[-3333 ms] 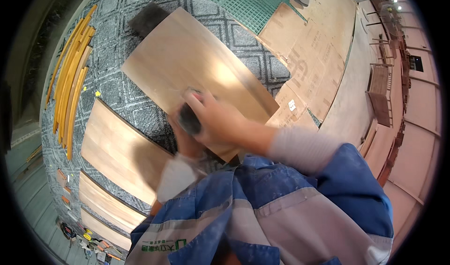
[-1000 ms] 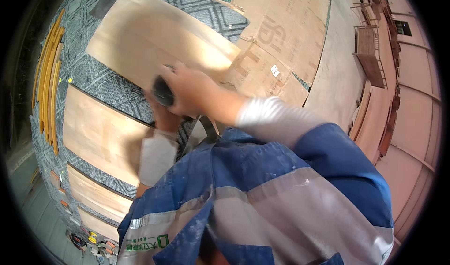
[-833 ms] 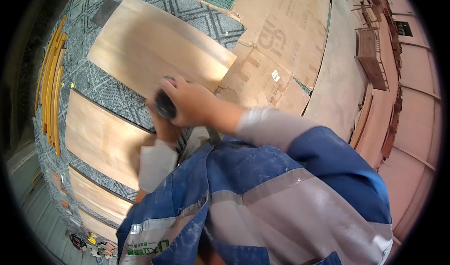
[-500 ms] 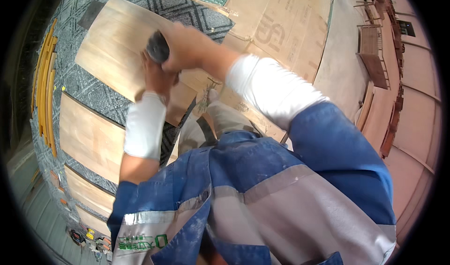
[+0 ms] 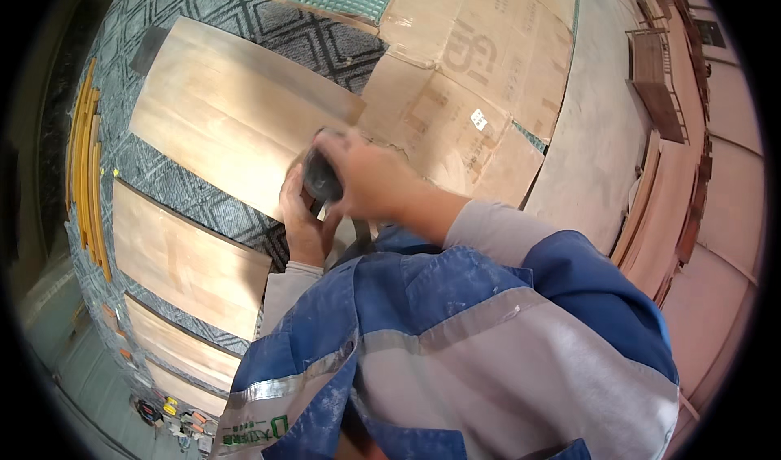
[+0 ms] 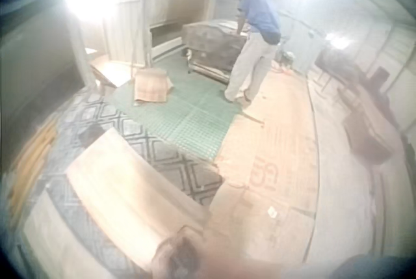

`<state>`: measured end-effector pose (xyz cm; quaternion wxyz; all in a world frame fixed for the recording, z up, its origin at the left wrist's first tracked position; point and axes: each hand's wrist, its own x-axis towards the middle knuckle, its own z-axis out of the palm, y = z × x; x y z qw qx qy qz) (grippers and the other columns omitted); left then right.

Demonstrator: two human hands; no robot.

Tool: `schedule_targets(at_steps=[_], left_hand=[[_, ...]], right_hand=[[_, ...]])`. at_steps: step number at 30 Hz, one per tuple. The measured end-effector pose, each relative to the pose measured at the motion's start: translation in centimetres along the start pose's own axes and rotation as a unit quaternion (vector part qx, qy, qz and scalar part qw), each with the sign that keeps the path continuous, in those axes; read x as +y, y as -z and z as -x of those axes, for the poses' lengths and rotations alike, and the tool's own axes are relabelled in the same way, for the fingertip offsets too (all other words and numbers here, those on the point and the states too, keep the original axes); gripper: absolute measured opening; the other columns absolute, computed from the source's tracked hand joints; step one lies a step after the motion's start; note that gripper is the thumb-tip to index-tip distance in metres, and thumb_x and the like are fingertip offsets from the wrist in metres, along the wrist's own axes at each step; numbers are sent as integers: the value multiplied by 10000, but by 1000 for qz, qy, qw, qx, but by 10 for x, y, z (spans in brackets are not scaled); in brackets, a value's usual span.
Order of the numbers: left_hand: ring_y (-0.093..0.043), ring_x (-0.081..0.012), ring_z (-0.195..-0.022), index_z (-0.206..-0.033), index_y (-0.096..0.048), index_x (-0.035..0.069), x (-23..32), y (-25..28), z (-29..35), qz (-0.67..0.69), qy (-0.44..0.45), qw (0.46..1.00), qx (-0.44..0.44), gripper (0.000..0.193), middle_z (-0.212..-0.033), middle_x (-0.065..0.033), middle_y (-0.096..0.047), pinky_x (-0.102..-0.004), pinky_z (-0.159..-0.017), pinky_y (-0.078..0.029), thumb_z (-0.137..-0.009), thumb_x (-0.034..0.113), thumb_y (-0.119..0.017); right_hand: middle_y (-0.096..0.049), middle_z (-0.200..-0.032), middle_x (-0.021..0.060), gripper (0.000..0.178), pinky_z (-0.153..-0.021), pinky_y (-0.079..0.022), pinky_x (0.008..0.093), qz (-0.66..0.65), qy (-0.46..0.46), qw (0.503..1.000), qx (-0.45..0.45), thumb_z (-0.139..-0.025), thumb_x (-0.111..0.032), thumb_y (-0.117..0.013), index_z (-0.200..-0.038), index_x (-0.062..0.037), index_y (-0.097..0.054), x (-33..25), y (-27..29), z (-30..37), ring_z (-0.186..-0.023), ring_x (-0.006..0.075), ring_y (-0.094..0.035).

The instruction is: The person sands wooden boards first by hand with a block and then using an electric sander, flipping the boards to sand different sides.

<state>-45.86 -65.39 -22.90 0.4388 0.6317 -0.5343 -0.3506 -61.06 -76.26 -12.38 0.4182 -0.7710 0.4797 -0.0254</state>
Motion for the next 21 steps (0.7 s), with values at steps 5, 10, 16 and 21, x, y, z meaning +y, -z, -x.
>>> schedule_targets(at_steps=[5, 10, 16, 21], left_hand=[[-497, -451, -1322, -1382, -476, -110, -16, 25, 30, -146, -32, 981, 127, 577, -1396, -294, -524, -507, -1124, -401, -924, 126, -734], [-514, -423, -1282, -1350, -497, -92, -36, 57, 56, -258, 1, 950, 177, 471, -1371, -279, -534, -518, -1100, -410, -970, 117, -682], [-515, -427, -1279, -1322, -521, -98, -29, 62, 38, -205, 19, 957, 203, 387, -1359, -286, -534, -517, -1101, -405, -1007, 103, -621], [-517, -434, -1279, -1315, -548, -96, -37, 73, 31, -227, 7, 948, 222, 363, -1362, -292, -540, -510, -1117, -396, -1039, 135, -582]], right_hand=[[-626, -1217, 225, 788, -949, -523, 445, 34, -5, 993, 114, -679, -229, -863, -1368, -55, -521, 54, 43, -14, -1098, 418, -640], [-653, -1176, 228, 758, -905, -531, 447, 69, 14, 990, 120, -688, -225, -849, -1350, -55, -522, 62, 55, -28, -1085, 411, -649], [-670, -1134, 175, 660, -879, -536, 464, 94, 90, 991, 43, -688, -215, -851, -1261, -97, -546, 36, 63, -73, -1031, 397, -655], [-607, -1228, 180, 765, -899, -547, 478, 117, 208, 962, -133, -694, -217, -855, -1368, -126, -504, -12, -7, -18, -1095, 403, -650]])
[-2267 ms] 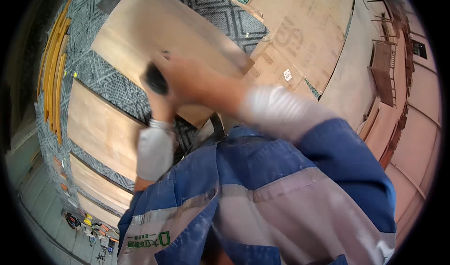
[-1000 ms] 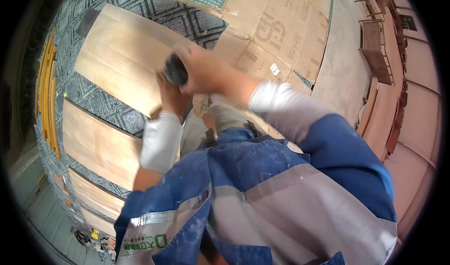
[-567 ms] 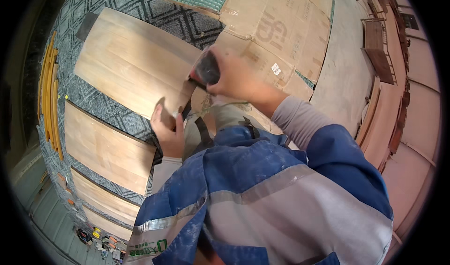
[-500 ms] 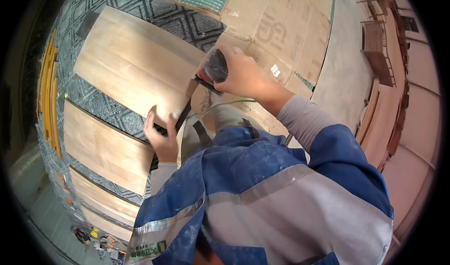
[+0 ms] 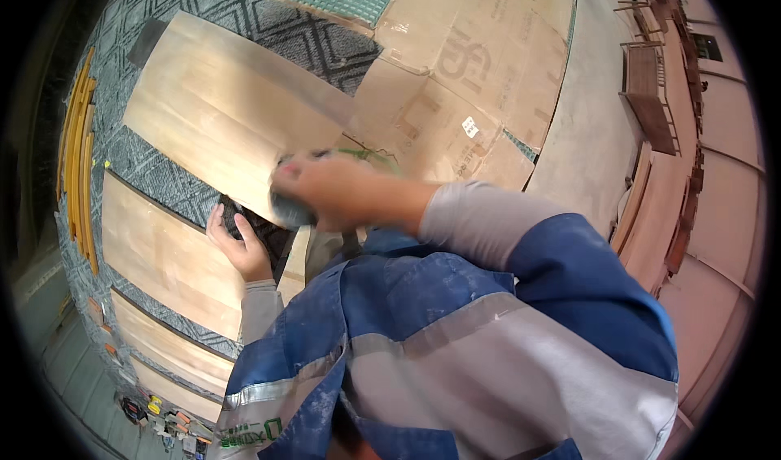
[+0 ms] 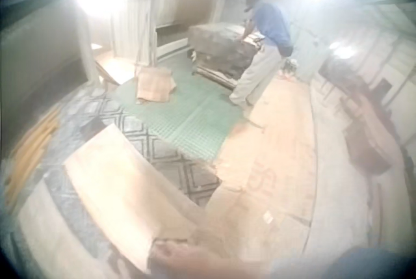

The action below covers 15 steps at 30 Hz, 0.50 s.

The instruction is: The person sands wooden boards first by hand with a block and then using an electric sander, flipping the boards to sand different sides.

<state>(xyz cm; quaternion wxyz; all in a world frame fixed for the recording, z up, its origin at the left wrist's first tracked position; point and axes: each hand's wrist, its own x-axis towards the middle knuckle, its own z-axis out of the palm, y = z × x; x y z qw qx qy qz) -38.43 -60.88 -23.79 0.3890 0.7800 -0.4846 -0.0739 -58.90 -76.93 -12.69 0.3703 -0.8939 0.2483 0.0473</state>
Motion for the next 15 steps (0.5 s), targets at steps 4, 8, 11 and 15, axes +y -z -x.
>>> schedule_targets(at_steps=[4, 8, 11, 15], left_hand=[[-502, -432, -1304, -1339, -538, -91, 6, 11, -4, -4, 7, 1000, -23, 381, -1392, -285, -528, -507, -1126, -390, -1038, 138, -586], [-467, -430, -1350, -1378, -515, -86, -6, 33, 16, -14, 84, 996, -2, 423, -1454, -284, -482, -507, -1137, -384, -1037, 151, -590], [-451, -440, -1373, -1400, -498, -96, -33, 51, 32, -113, 101, 987, 49, 463, -1467, -296, -469, -515, -1150, -379, -1047, 196, -564], [-421, -443, -1418, -1438, -472, -105, -63, 58, 48, -227, 145, 959, 85, 523, -1510, -311, -442, -500, -1182, -355, -1066, 259, -520]], right_hand=[[-602, -1229, 196, 791, -879, -553, 490, -7, 21, 998, -55, -703, -226, -863, -1387, -128, -479, -10, -1, -6, -1060, 414, -663], [-659, -1158, 132, 683, -854, -559, 479, -18, -4, 999, 37, -684, -171, -845, -1305, -135, -566, 54, 40, 21, -1075, 366, -664], [-646, -1117, 157, 660, -828, -551, 476, 7, 5, 997, 81, -706, -178, -846, -1296, -139, -553, 77, 59, 32, -1013, 386, -665], [-624, -1197, 207, 707, -822, -557, 480, 14, 30, 999, 4, -698, -227, -870, -1309, -114, -532, 31, 32, 10, -1009, 407, -674]])
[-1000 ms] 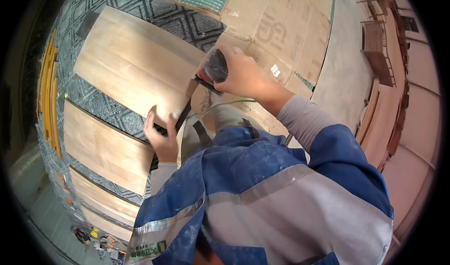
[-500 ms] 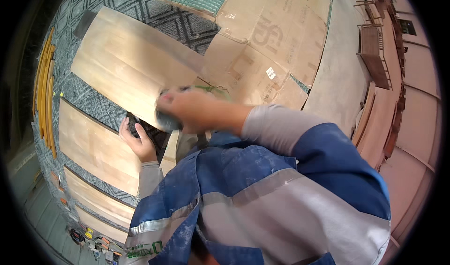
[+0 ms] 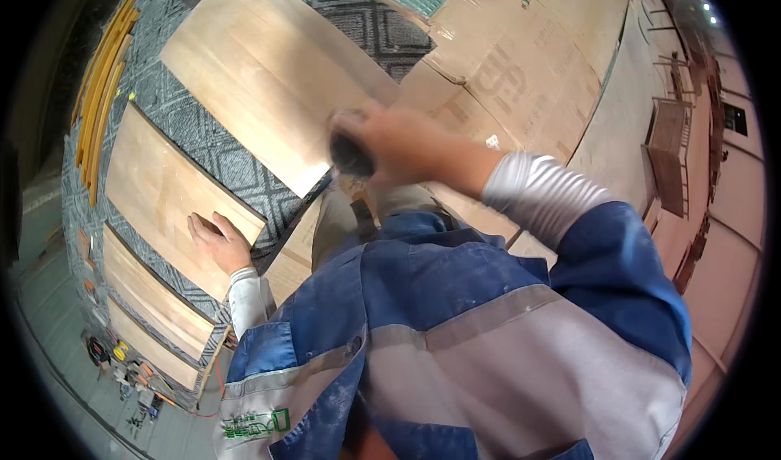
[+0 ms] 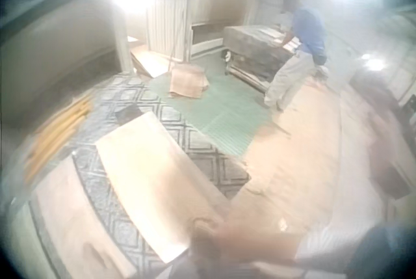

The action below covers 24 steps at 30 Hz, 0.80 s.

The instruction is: The person sands wooden boards first by hand with a block and then using an electric sander, flipping the boards to sand different sides.

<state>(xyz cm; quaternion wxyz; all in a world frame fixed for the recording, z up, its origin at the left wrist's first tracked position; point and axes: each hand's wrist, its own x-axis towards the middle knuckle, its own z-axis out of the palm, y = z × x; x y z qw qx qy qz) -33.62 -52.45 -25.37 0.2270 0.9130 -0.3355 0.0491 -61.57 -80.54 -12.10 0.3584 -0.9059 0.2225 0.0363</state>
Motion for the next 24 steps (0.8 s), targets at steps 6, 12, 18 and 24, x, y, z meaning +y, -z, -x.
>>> schedule_targets(at_steps=[6, 12, 18, 24], left_hand=[[-420, -461, -1426, -1442, -481, -104, -2, -4, 3, -29, 1, 1000, 11, 549, -1486, -319, -488, -511, -1190, -346, -1041, 269, -524], [-413, -425, -1442, -1449, -490, -72, -6, -11, 2, -48, 16, 998, 22, 562, -1510, -278, -484, -506, -1202, -327, -1037, 309, -520], [-387, -401, -1468, -1442, -508, -68, -9, -11, 4, -46, 28, 998, 21, 571, -1521, -259, -480, -495, -1224, -308, -1030, 328, -514], [-379, -394, -1481, -1469, -477, -64, -11, -15, 4, -55, 18, 998, 29, 585, -1531, -261, -472, -504, -1227, -299, -1022, 311, -520]], right_hand=[[-603, -1212, 263, 677, -805, -561, 498, -38, 88, 987, -127, -721, -218, -854, -1303, -65, -542, -78, -62, -35, -1009, 435, -677], [-686, -1020, 183, 505, -757, -555, 483, -21, 18, 999, 30, -737, -267, -859, -1118, -62, -599, -39, -25, -121, -884, 378, -708], [-653, -1092, 267, 670, -773, -568, 521, 55, 41, 997, 22, -765, -366, -864, -1274, -81, -533, -49, -45, -95, -918, 438, -705], [-628, -1106, 262, 722, -827, -557, 500, -6, -29, 999, 14, -712, -251, -848, -1328, -95, -504, -80, -70, 29, -1004, 449, -671]])
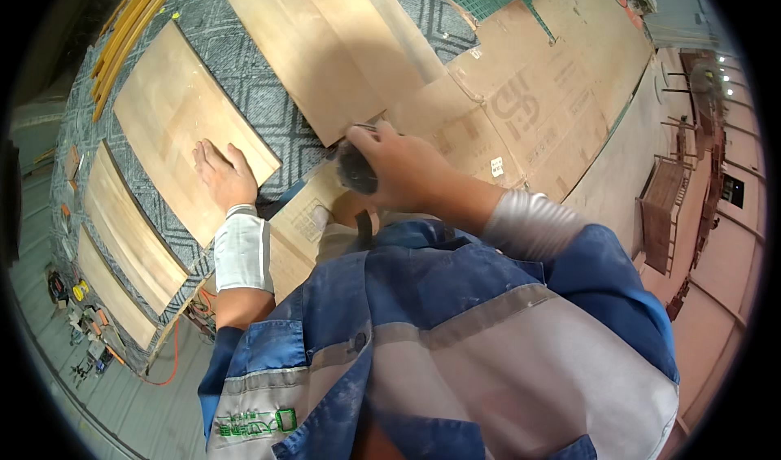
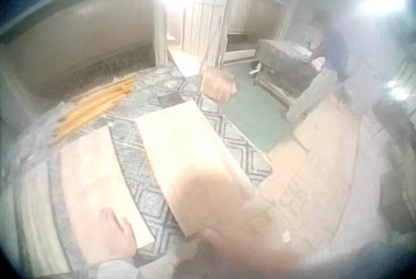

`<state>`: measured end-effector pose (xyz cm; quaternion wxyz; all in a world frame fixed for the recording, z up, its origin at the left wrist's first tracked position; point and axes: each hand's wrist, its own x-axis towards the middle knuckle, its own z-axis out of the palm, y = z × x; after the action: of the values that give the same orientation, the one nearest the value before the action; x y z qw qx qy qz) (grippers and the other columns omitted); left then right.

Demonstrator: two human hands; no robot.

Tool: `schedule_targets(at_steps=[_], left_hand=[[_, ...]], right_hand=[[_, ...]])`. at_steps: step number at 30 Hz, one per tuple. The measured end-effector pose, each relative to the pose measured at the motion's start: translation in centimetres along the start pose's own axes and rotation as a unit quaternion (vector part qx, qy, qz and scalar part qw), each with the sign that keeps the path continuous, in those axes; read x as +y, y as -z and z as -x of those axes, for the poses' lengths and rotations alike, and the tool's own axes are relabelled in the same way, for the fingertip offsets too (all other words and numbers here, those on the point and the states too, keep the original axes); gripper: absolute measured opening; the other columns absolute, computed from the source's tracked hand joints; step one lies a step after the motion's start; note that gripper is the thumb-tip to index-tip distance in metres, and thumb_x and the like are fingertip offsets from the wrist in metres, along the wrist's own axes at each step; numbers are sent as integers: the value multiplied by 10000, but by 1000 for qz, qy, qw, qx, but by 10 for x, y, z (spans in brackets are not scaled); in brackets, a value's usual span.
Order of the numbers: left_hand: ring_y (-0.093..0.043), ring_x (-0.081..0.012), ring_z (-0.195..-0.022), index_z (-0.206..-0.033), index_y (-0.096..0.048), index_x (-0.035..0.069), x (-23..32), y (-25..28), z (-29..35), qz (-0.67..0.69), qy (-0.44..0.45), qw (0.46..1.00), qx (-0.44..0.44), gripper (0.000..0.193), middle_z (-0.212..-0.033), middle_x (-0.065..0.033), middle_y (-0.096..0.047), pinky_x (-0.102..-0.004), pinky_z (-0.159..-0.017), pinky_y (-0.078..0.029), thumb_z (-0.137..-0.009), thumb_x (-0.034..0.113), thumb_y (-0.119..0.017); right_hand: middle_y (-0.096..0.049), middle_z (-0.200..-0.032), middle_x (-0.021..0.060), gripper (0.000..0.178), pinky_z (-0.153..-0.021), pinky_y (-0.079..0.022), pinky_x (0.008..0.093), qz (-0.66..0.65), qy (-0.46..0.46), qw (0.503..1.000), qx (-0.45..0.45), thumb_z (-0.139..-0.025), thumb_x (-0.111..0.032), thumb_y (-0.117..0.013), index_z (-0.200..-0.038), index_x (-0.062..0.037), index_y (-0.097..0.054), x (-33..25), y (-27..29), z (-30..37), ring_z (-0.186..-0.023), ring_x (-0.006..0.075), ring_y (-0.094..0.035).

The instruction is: The person sands wooden boards first by hand with a block and then using an electric sander, flipping the boards to sand different sides.

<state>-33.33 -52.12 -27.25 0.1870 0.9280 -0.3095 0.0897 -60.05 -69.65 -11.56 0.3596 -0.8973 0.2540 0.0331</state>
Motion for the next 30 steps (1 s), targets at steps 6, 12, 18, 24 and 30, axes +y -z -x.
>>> schedule_targets(at_steps=[6, 12, 18, 24, 30], left_hand=[[-367, -357, -1503, -1543, -407, -6, -37, 50, 52, 40, -147, 982, -109, 604, -1603, -202, -414, -491, -1243, -280, -1024, 255, -573], [-387, -408, -1481, -1518, -417, -57, -135, 121, 149, 66, -91, 986, -127, 621, -1581, -262, -419, -491, -1230, -295, -979, 182, -612], [-443, -408, -1423, -1497, -420, -94, -205, 176, 224, 188, 58, 976, -95, 577, -1513, -281, -479, -472, -1197, -334, -1003, 145, -597], [-496, -322, -1319, -1486, -482, -26, -190, 240, 215, 371, 139, 918, 8, 530, -1378, -179, -526, -441, -1157, -352, -1005, 155, -609], [-520, -264, -1221, -1320, -579, 11, -185, 300, 187, 385, 166, 906, 50, 590, -1295, -122, -534, -379, -1118, -369, -759, -71, -742]], right_hand=[[-629, -1130, 239, 729, -874, -535, 478, -20, -34, 998, 48, -707, -232, -819, -1340, -70, -497, -49, -20, 17, -1029, 445, -647], [-607, -1188, 252, 805, -846, -554, 493, 2, 13, 999, 48, -691, -257, -832, -1385, -64, -471, -115, -94, -45, -1019, 458, -671], [-596, -1222, 234, 827, -803, -578, 476, 29, 74, 993, -92, -688, -265, -833, -1407, -61, -480, -215, -157, -57, -980, 425, -699], [-574, -1236, 233, 890, -765, -592, 463, -13, 213, 951, -221, -706, -312, -845, -1448, -65, -420, -299, -222, -34, -979, 417, -703], [-591, -1172, 252, 767, -787, -582, 480, -76, 295, 940, -155, -752, -283, -821, -1373, -11, -462, -329, -236, -42, -956, 426, -693]])
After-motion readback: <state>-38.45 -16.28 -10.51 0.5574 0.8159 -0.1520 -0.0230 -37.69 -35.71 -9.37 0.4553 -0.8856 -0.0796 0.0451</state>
